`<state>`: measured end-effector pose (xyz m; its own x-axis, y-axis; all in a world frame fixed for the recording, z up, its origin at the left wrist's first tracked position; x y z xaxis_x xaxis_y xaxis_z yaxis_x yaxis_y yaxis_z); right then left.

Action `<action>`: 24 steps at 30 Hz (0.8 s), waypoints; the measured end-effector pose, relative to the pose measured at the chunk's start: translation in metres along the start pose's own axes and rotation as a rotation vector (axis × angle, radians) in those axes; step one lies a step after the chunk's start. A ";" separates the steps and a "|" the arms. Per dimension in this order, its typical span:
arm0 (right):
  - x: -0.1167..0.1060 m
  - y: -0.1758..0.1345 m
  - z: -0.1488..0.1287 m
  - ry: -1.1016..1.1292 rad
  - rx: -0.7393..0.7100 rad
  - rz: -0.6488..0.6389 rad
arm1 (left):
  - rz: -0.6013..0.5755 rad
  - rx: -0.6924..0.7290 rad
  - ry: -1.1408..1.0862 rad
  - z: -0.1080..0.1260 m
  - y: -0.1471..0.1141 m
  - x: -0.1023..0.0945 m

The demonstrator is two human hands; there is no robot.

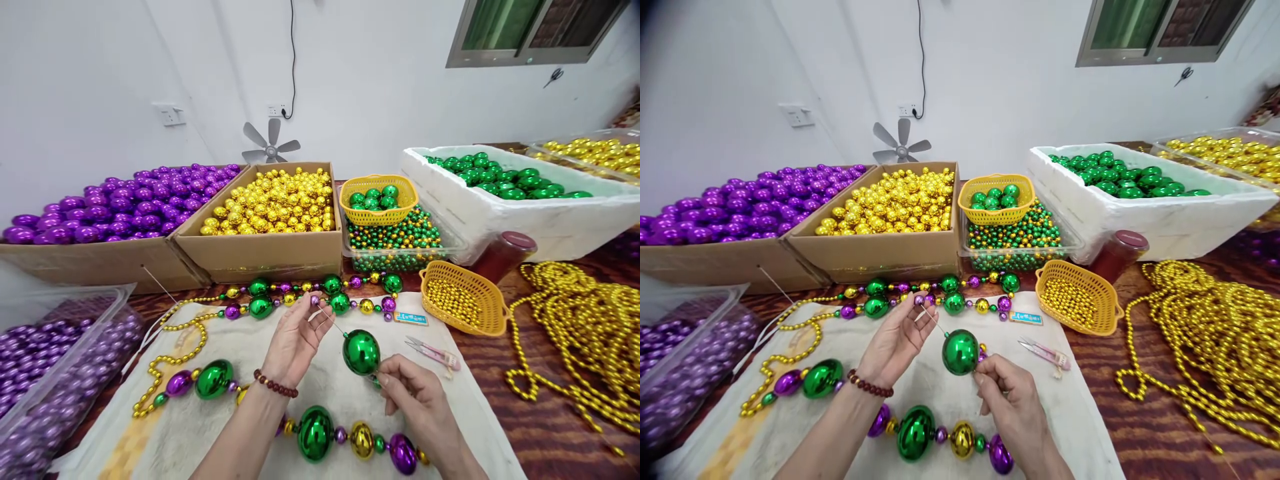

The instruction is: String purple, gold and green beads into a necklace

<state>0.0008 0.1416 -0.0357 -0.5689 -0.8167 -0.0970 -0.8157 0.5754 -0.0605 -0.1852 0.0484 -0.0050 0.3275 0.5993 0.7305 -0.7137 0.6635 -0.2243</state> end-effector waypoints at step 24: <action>0.039 0.020 0.013 -0.094 0.079 -0.144 | 0.003 0.185 0.602 0.016 -0.028 -0.018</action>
<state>-0.0364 0.1220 -0.0535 -0.4316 -0.8852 -0.1736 -0.8750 0.4576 -0.1578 -0.1812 0.0116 -0.0018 0.5781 0.7838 0.2269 -0.7927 0.6054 -0.0716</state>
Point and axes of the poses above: each hand's wrist, its own y-axis towards the middle knuckle, its own x-axis out of the palm, z = x × y, the point moved 5 cm from there along y, towards the middle knuckle, and after that the axes turned 3 degrees about x, right-handed, at the moved point
